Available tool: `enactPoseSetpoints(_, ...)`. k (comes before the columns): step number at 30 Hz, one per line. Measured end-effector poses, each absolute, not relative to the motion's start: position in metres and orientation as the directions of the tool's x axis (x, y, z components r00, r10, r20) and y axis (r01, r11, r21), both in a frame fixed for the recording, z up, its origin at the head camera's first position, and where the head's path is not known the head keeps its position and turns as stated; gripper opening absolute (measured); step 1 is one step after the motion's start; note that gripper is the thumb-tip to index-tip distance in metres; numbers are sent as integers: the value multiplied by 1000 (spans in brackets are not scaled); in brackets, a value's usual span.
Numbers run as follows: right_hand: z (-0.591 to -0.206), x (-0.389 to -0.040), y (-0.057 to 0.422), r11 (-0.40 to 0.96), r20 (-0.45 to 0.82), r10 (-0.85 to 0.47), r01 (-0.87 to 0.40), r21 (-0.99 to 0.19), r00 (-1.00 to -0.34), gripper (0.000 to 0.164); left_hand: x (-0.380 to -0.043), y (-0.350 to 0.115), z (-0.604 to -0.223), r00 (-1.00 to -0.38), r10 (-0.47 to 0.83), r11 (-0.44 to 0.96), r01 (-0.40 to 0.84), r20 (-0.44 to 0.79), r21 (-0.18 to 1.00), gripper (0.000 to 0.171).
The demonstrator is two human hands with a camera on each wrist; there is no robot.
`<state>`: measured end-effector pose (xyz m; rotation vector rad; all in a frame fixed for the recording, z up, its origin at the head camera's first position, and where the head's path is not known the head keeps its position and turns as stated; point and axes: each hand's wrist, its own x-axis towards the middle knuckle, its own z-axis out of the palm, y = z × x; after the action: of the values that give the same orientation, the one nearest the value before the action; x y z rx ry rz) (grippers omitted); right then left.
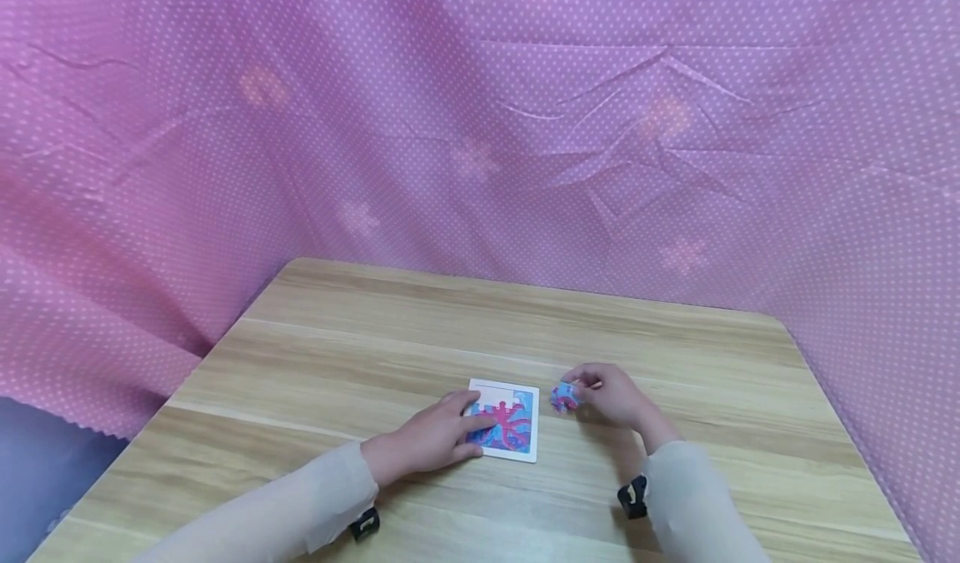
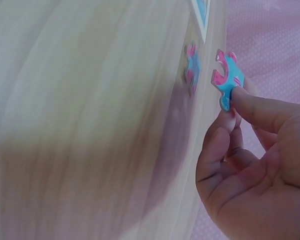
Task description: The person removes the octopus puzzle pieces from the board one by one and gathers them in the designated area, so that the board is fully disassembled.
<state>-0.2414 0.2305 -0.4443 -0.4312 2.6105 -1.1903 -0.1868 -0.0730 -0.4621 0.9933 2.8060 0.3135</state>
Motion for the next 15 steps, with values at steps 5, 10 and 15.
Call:
enactPoseSetpoints(5, -444, -239, 240, 642, -132, -354, -139, -754, -926, 18, -187, -73, -462, -768, 637, 757, 606, -68, 244, 47)
enactPoseSetpoints(10, -446, -237, 246, 660, -166, -342, -110, -744, -925, 18, -187, -74, -462, -769, 635, 758, 603, -73, 249, 47)
enactPoseSetpoints(15, -447, -235, 248, 675, -165, -331, -111, -729, -929, 17, -187, -74, -462, -769, 634, 759, 600, -78, 253, 47)
